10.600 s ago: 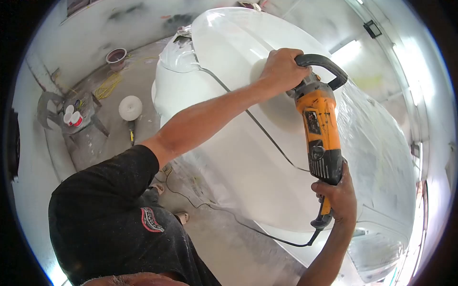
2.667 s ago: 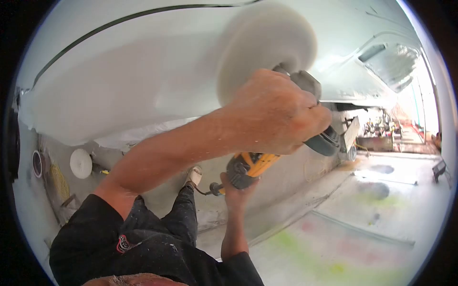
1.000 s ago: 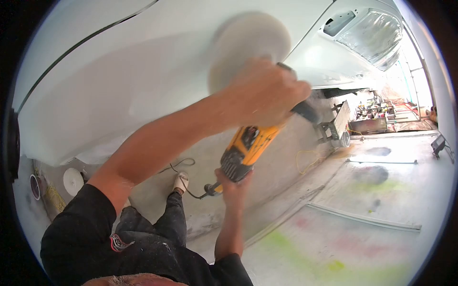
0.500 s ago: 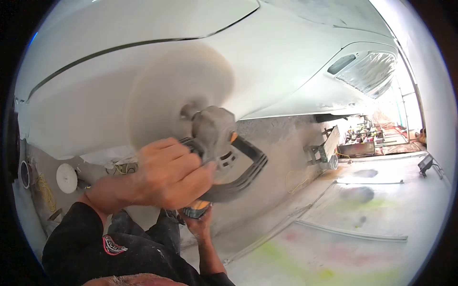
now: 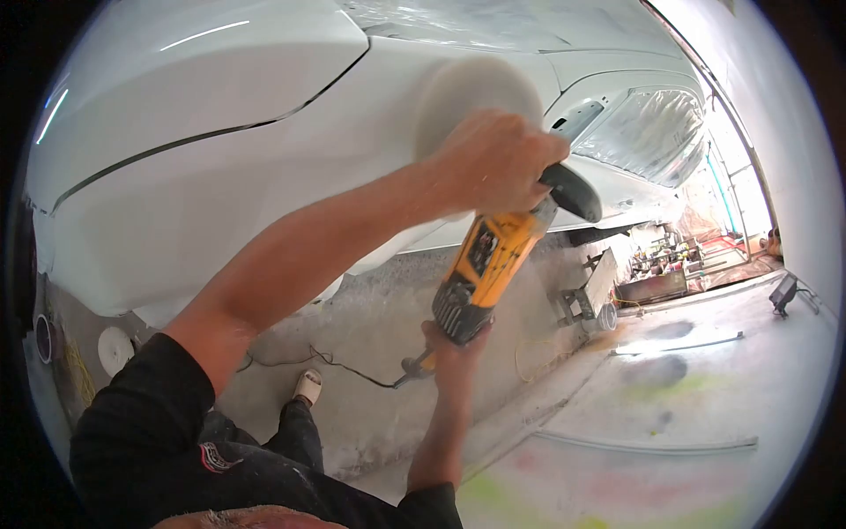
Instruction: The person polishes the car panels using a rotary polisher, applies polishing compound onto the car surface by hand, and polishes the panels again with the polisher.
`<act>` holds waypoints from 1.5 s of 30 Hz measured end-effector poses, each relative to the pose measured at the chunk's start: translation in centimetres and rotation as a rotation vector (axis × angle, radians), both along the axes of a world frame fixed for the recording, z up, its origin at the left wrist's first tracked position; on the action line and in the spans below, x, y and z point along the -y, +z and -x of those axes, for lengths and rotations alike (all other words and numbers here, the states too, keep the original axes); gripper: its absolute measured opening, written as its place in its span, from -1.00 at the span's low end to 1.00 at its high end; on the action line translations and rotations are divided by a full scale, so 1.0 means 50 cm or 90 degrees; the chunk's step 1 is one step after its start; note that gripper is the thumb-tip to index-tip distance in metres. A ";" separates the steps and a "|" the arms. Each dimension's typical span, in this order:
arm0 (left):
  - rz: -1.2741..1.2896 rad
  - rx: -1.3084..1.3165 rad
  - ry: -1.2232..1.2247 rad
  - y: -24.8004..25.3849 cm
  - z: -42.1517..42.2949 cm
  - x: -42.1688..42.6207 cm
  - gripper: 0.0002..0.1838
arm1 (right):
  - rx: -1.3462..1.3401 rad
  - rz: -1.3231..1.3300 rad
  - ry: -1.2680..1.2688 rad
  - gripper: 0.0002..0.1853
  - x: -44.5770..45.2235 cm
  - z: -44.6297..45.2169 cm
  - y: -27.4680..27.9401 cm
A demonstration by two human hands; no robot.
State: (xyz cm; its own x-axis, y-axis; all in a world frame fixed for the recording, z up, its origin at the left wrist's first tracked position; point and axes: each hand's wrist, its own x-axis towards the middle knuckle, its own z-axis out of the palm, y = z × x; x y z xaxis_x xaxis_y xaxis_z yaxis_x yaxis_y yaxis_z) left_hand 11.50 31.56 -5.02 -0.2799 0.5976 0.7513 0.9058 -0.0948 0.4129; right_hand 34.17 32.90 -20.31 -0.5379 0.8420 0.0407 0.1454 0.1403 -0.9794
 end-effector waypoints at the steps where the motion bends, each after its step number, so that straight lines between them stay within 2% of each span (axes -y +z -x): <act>1: -0.020 -0.005 -0.002 0.014 0.003 -0.025 -0.81 | -0.001 -0.003 -0.014 -0.41 -0.018 0.006 0.014; 4: -0.050 -0.009 0.005 0.040 0.008 -0.060 -0.80 | -0.007 -0.009 -0.043 -0.38 -0.054 0.017 0.035; 8: -0.051 -0.010 0.047 0.019 0.006 -0.031 -0.79 | 0.048 -0.071 -0.015 -0.35 -0.068 -0.007 0.008; 14: -0.205 -0.006 0.079 -0.101 -0.025 0.193 -0.74 | 0.075 -0.054 0.107 -0.21 0.062 -0.052 -0.041; 17: -0.188 -0.021 0.121 -0.118 -0.041 0.278 -0.75 | 0.079 -0.048 0.155 -0.14 0.104 -0.056 -0.040; 20: -0.184 -0.017 0.121 -0.119 -0.043 0.288 -0.74 | 0.070 -0.071 0.157 -0.13 0.113 -0.072 -0.046; 23: -0.250 0.010 0.088 -0.106 -0.040 0.228 -0.76 | 0.072 -0.079 0.147 -0.13 0.068 -0.076 -0.053; 29: -0.200 0.010 0.061 -0.065 -0.040 0.045 -0.77 | 0.033 -0.060 0.108 -0.21 -0.072 -0.087 -0.056; 31: -0.171 0.016 0.056 -0.051 -0.047 0.001 -0.78 | 0.008 -0.049 0.082 -0.30 -0.090 -0.082 -0.041; 36: -0.127 0.033 0.090 -0.034 -0.062 -0.020 -0.80 | 0.021 -0.013 0.072 -0.33 -0.099 -0.083 0.014; 39: -0.160 0.040 0.092 -0.031 -0.065 0.002 -0.80 | 0.048 0.001 0.100 -0.29 -0.089 -0.095 0.031; 42: -0.195 0.060 0.111 -0.031 -0.059 0.066 -0.81 | 0.089 -0.025 0.141 -0.05 -0.095 -0.106 0.012; 45: -0.202 0.078 0.153 -0.018 -0.051 0.179 -0.84 | 0.110 -0.038 0.202 0.03 -0.030 -0.080 0.066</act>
